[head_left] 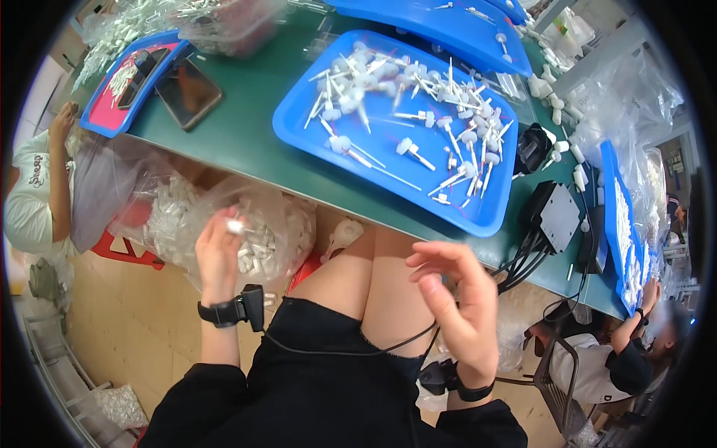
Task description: The person repeatedly picks up small white cylindrical components and thin white rods from blue trays. They insert the rods into the cylinders and place the assembled units into a larger blue tray. The person handles the items one at a time in a repetitive assembly process.
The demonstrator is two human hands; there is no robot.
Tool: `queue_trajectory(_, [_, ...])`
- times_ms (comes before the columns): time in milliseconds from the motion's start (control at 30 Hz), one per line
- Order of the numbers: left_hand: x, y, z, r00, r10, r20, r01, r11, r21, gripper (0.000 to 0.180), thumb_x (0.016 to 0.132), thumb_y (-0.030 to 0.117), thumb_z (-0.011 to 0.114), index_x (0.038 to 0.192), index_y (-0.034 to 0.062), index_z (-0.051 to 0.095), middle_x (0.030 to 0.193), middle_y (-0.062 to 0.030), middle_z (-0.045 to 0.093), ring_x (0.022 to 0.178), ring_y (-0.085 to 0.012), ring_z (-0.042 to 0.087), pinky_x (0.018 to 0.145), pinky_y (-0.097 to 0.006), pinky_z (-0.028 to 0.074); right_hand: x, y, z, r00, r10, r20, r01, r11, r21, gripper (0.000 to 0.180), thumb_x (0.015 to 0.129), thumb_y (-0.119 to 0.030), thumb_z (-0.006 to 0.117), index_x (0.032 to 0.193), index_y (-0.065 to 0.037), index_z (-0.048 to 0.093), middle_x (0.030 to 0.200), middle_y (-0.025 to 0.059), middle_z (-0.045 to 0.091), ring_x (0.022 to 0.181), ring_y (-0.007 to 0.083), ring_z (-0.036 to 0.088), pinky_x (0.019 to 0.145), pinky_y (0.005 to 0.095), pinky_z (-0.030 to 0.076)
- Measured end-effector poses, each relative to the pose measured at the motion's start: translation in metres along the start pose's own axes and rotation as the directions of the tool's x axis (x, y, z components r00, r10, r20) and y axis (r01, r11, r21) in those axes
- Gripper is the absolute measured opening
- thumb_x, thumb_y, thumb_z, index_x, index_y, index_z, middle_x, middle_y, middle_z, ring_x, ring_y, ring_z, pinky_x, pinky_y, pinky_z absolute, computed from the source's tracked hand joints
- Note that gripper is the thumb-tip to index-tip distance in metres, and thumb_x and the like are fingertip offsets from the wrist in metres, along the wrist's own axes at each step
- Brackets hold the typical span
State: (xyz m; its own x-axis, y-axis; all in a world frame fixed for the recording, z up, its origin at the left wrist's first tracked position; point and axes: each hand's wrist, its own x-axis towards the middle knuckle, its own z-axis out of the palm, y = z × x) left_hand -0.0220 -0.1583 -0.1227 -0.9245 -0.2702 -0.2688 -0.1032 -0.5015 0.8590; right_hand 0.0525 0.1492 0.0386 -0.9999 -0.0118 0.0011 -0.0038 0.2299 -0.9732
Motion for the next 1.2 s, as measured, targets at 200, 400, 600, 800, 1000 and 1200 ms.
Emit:
queue_trajectory(200, [0.062, -0.084, -0.145, 0.875, -0.321, -0.361, 0.366, 0.929, 0.061, 0.065, 0.086, 0.035, 0.060, 0.131, -0.0034, 0.035, 0.137, -0.0161, 0.036, 0.124, -0.0296, 0.037, 0.099, -0.042, 0.034, 0.078, -0.024, -0.012, 0.950, -0.286, -0.125, 0.178, 0.826, -0.535, 0.020, 0.078, -0.011, 0.064, 0.095, 0.000, 0.059, 0.085, 0.0119, 0.061, 0.073, 0.0219, 0.060, 0.064, 0.0311, 0.047])
queue_trajectory(400, [0.037, -0.053, -0.073, 0.942, -0.216, -0.255, 0.245, 0.965, 0.087, 0.082, 0.078, 0.038, 0.068, 0.139, 0.0027, 0.026, 0.141, -0.0142, 0.031, 0.128, -0.0297, 0.032, 0.104, -0.043, 0.025, 0.111, -0.004, -0.013, 0.975, -0.219, -0.039, 0.082, 0.519, -0.851, 0.028, 0.073, -0.020, 0.068, 0.095, -0.003, 0.061, 0.088, 0.0137, 0.060, 0.082, 0.0309, 0.060, 0.072, 0.0388, 0.048])
queue_trajectory(600, [-0.016, 0.033, 0.065, 0.898, 0.437, -0.058, -0.410, 0.877, 0.250, 0.027, 0.088, 0.011, 0.053, 0.112, -0.0017, 0.051, 0.104, -0.0096, 0.056, 0.097, -0.0157, 0.052, 0.087, -0.029, 0.039, 0.125, -0.013, 0.004, 0.948, -0.316, -0.045, 0.163, 0.601, -0.782, 0.025, 0.076, -0.022, 0.064, 0.091, -0.003, 0.061, 0.088, 0.0132, 0.061, 0.083, 0.0304, 0.060, 0.072, 0.0387, 0.048])
queue_trajectory(800, [-0.043, 0.058, 0.127, 0.841, 0.452, 0.299, -0.502, 0.857, 0.118, 0.012, 0.087, 0.003, 0.048, 0.097, -0.0024, 0.054, 0.083, -0.0070, 0.056, 0.079, -0.0137, 0.053, 0.075, -0.025, 0.041, 0.167, -0.002, 0.042, 0.963, -0.268, -0.038, 0.059, 0.344, -0.937, 0.018, 0.075, -0.019, 0.064, 0.072, -0.002, 0.062, 0.078, 0.0140, 0.060, 0.075, 0.0316, 0.060, 0.065, 0.0407, 0.048])
queue_trajectory(1000, [-0.036, 0.069, 0.162, 0.826, 0.178, 0.535, -0.208, 0.978, -0.005, 0.033, 0.085, -0.001, 0.053, 0.118, -0.0040, 0.049, 0.099, -0.0094, 0.058, 0.084, -0.0110, 0.055, 0.075, -0.024, 0.045, 0.141, -0.025, 0.015, 0.908, -0.375, -0.187, 0.016, 0.477, -0.879, 0.013, 0.075, -0.013, 0.063, 0.073, -0.001, 0.059, 0.072, 0.0117, 0.058, 0.065, 0.0283, 0.059, 0.059, 0.0376, 0.046])
queue_trajectory(1200, [-0.028, 0.073, 0.189, 0.806, 0.071, 0.588, -0.006, 0.994, -0.111, 0.044, 0.086, 0.008, 0.056, 0.126, -0.0046, 0.042, 0.102, -0.0130, 0.057, 0.072, -0.0117, 0.054, 0.065, -0.024, 0.047, 0.108, -0.078, 0.016, 0.950, -0.291, 0.110, 0.283, 0.662, -0.694, 0.008, 0.074, -0.007, 0.066, 0.076, -0.004, 0.060, 0.066, 0.0073, 0.053, 0.059, 0.0207, 0.055, 0.052, 0.0308, 0.042])
